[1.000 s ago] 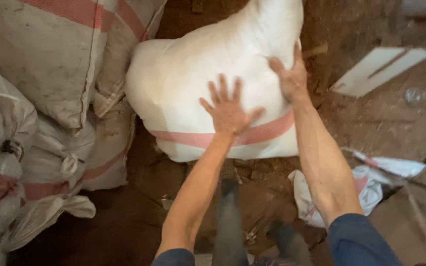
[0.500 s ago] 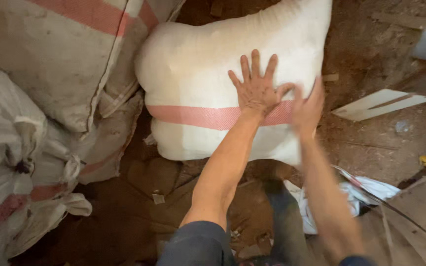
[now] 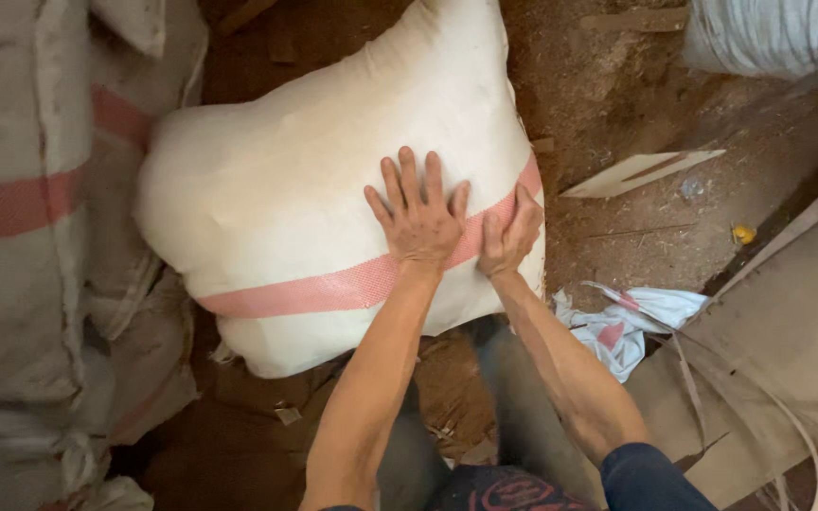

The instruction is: The person ties the top of a large white sack filled with wood chips using a metal clip, then lifts and stacks the sack with other similar sacks.

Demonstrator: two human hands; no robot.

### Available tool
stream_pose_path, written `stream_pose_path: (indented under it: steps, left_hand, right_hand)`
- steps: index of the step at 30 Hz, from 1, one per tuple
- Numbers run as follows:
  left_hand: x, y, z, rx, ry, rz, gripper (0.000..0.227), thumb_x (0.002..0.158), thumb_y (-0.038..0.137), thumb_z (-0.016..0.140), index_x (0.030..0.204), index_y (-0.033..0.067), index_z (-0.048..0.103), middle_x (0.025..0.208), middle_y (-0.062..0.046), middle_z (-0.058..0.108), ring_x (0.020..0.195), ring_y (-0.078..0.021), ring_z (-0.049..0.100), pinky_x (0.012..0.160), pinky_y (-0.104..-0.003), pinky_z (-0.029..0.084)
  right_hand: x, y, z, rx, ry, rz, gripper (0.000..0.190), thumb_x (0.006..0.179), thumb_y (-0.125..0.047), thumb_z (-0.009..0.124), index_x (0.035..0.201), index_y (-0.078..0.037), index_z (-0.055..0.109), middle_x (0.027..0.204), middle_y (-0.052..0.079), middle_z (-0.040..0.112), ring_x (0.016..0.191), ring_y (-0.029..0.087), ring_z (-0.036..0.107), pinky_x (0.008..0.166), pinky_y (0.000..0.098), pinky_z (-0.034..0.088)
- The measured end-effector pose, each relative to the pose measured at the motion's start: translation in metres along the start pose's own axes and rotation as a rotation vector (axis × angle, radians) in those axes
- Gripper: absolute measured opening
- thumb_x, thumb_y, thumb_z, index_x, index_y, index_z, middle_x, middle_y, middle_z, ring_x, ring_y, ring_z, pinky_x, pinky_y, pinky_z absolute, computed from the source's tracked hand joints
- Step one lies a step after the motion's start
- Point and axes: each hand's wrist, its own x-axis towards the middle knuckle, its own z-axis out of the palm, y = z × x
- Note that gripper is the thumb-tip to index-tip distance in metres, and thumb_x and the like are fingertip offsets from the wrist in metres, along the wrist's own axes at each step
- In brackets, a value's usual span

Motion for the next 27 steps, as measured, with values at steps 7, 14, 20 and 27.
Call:
stream_pose_path:
  steps: [7,14,20,27]
  left_hand:
    - [0.087,0.008,0.025,0.017,0.168,0.013,0.039,0.101,0.037,0.065,0.125,0.0065,0.064,0.14,-0.015,0.059,0.133,-0.039,0.052,0.112,-0.063,0.038]
    - [0.078,0.001,0.021,-0.107,0.149,-0.075,0.039,0.099,0.033,0.064,0.126,0.0048,0.064,0.14,-0.015,0.059,0.135,-0.039,0.052,0.119,-0.058,0.036]
    - [0.012,-0.064,-0.043,-0.352,-0.256,0.033,0.043,0.102,0.029,0.058,0.142,0.0113,0.06,0.157,-0.012,0.053,0.149,-0.0355,0.047,0.128,-0.053,0.033]
    - [-0.069,-0.105,-0.091,-0.123,-0.331,-0.013,0.083,0.094,0.056,0.064,0.16,0.0161,0.033,0.169,-0.022,0.017,0.154,-0.0447,0.015,0.119,-0.069,0.015]
  right_hand:
    - [0.072,-0.001,0.026,-0.059,-0.048,0.108,0.068,0.099,-0.056,0.057,0.144,-0.004,0.051,0.14,0.023,0.055,0.129,0.042,0.05,0.111,0.0528,0.038]
    - [0.074,0.0,0.024,-0.097,-0.158,0.175,0.073,0.095,-0.056,0.06,0.148,-0.008,0.047,0.148,0.024,0.048,0.134,0.044,0.043,0.112,0.0559,0.031]
    - [0.055,-0.028,0.009,0.03,-0.282,0.187,0.069,0.096,-0.036,0.058,0.157,-0.011,0.037,0.167,0.032,0.018,0.151,0.047,0.021,0.118,0.0542,0.03]
    - [0.004,-0.103,0.04,-0.402,-0.111,0.379,0.08,0.099,-0.066,0.053,0.16,-0.021,0.029,0.16,0.028,0.028,0.148,0.046,0.026,0.118,0.064,0.021]
